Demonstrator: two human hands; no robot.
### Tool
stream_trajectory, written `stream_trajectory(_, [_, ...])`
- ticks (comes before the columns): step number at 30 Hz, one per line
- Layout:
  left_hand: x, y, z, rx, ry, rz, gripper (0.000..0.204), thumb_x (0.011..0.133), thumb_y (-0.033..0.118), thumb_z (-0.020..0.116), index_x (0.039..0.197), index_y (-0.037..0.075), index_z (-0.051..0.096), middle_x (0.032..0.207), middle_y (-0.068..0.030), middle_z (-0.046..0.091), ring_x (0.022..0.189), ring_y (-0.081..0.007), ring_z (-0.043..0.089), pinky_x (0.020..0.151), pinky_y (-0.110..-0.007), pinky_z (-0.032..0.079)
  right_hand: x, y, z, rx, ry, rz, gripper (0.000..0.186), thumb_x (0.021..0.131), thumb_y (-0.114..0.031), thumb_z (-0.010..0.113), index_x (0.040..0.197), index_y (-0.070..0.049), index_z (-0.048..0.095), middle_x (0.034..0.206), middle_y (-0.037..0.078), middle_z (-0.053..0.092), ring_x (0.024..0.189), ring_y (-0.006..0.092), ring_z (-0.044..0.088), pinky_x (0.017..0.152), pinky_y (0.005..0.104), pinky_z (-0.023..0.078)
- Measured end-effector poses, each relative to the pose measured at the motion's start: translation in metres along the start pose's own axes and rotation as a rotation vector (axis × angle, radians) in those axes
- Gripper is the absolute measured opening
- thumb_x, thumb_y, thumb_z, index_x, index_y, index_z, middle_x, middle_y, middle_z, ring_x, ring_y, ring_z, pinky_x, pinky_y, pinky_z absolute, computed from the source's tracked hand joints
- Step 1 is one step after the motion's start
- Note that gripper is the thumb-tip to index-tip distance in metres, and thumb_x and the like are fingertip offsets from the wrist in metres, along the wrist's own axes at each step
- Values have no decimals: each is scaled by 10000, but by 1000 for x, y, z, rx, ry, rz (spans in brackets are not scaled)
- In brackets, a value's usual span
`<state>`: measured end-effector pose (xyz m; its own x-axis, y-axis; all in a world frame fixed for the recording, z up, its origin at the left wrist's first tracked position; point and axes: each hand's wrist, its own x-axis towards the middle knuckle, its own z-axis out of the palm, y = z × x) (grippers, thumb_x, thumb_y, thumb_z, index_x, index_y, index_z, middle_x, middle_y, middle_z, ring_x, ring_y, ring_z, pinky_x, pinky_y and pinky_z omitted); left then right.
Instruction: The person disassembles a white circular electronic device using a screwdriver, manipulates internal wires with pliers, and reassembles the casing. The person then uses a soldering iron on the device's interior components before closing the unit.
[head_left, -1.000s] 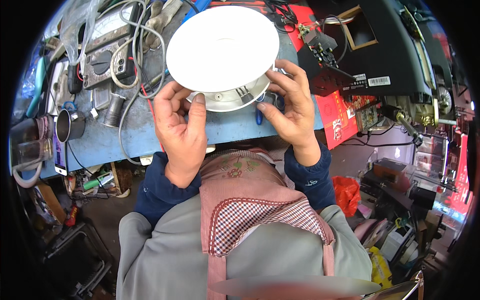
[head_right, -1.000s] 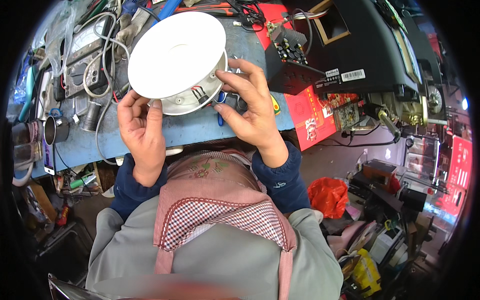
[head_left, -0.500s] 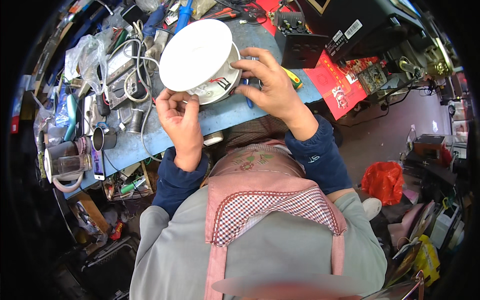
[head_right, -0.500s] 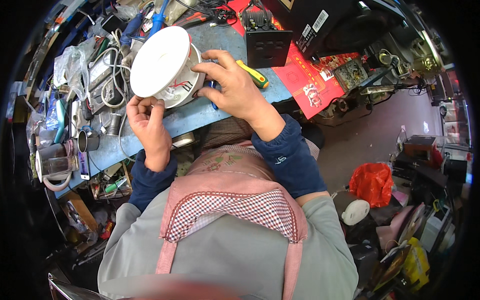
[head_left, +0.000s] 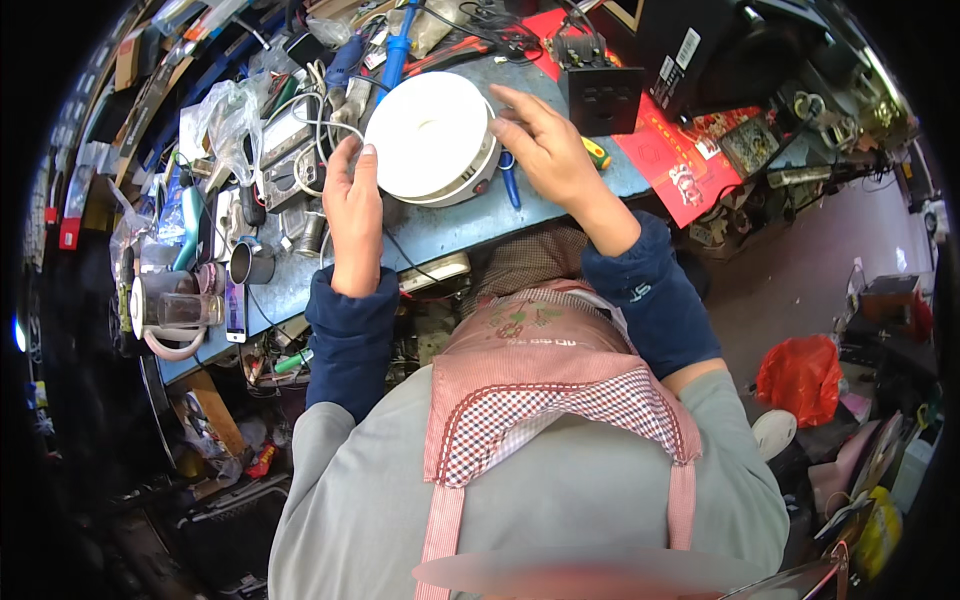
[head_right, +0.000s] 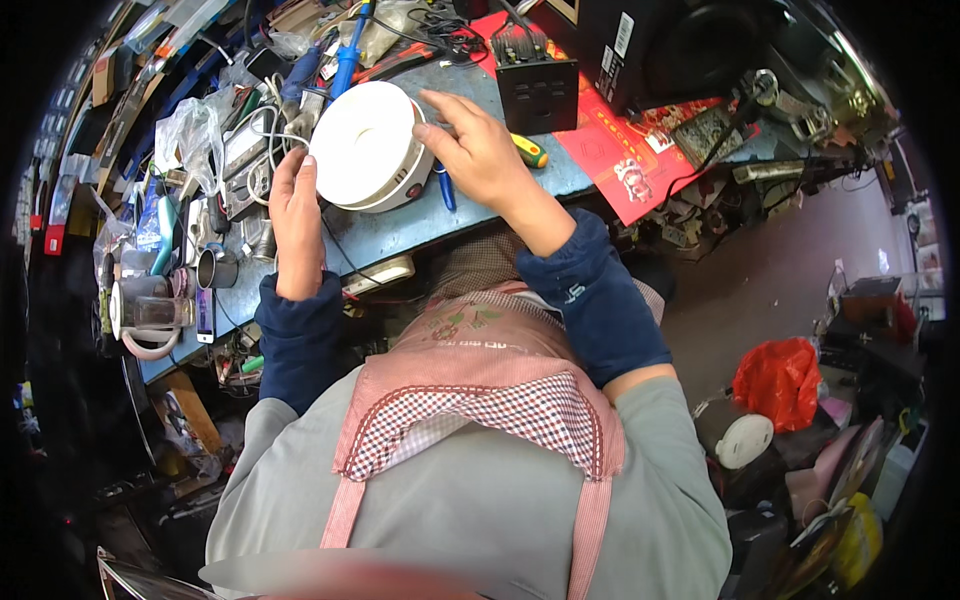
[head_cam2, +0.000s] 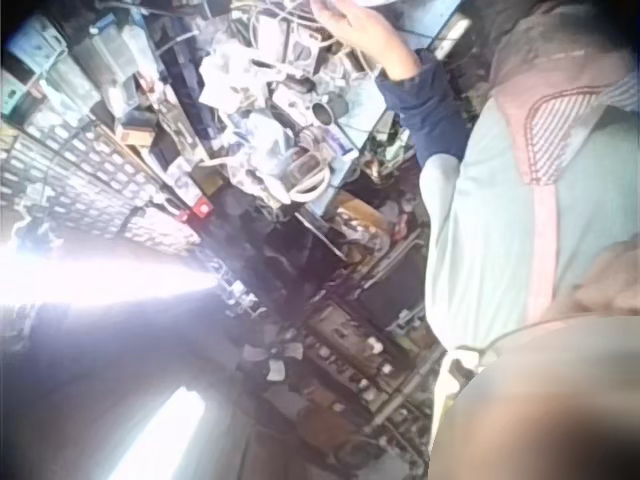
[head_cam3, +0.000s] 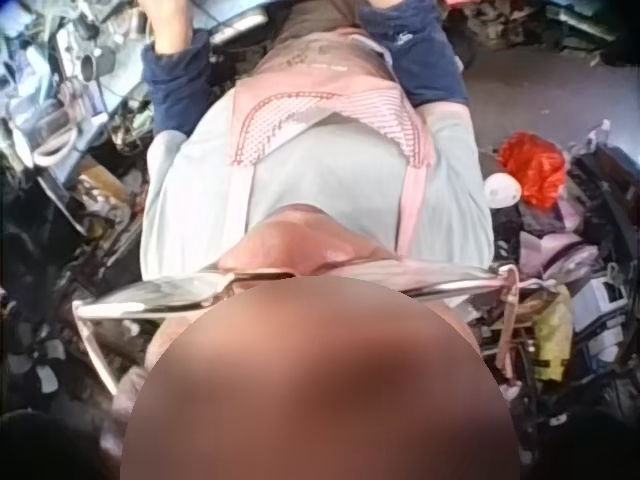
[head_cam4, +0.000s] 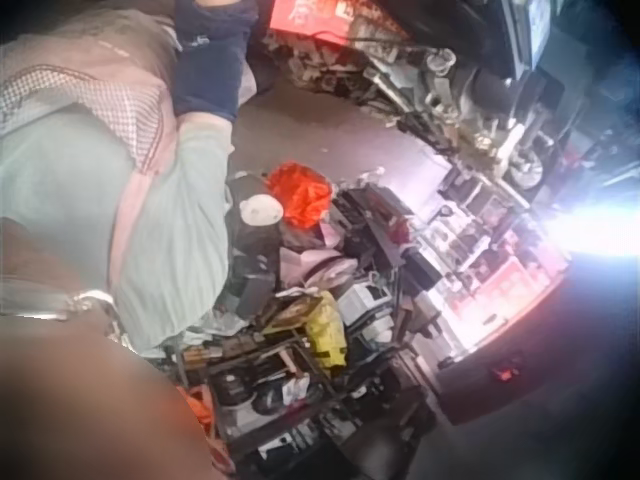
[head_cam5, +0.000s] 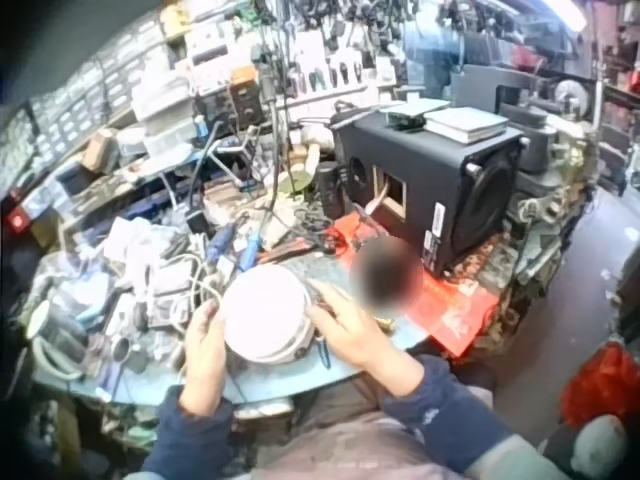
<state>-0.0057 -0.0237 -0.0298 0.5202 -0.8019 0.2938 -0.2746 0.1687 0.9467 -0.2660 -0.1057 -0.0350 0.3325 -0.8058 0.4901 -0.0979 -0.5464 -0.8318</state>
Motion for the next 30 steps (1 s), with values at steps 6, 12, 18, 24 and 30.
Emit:
stream_trajectory(6, [22, -6, -2, 48, -30, -6, 340, 1109, 163, 696, 1280, -129, 724, 1116, -136, 795, 946, -131, 718, 849, -271, 566, 21, 7, 0, 151, -65, 45, 389, 1112, -283, 645, 1342, 17, 735, 1204, 147, 798, 1138, 203, 734, 1012, 340, 551])
stream_trajectory(12, [50, -4, -6, 218, -25, -26, 272, 1018, 178, 795, 971, -89, 777, 798, -49, 738, 686, -79, 610, 643, -254, 484, 28, -1, 5, 14, 25, 157, 357, 1066, -319, 721, 1186, 12, 779, 985, 96, 798, 934, 149, 729, 840, 328, 573])
stream_trajectory(18, [56, 5, -7, 211, -44, -76, 252, 940, 173, 800, 902, -73, 768, 738, -14, 687, 641, -85, 570, 596, -289, 440, 36, 3, 13, 56, 67, 216, 330, 1055, -294, 746, 1162, 16, 782, 1001, 91, 792, 945, 145, 728, 842, 314, 577])
stream_trajectory(24, [64, 6, -12, 362, -98, -97, 290, 873, 210, 786, 907, -77, 803, 705, -43, 709, 644, -119, 619, 612, -322, 475, 43, 20, 21, 207, 32, 198, 386, 1061, -245, 731, 1335, 25, 765, 1062, 50, 789, 926, 120, 702, 809, 281, 564])
stream_trajectory(30, [47, 11, -2, 370, -43, -18, 293, 942, 232, 810, 921, -60, 797, 720, -24, 708, 633, -87, 588, 586, -294, 450, 42, 19, 18, 266, -3, 301, 414, 1073, -273, 713, 1322, 54, 760, 1079, 91, 794, 908, 134, 701, 790, 291, 563])
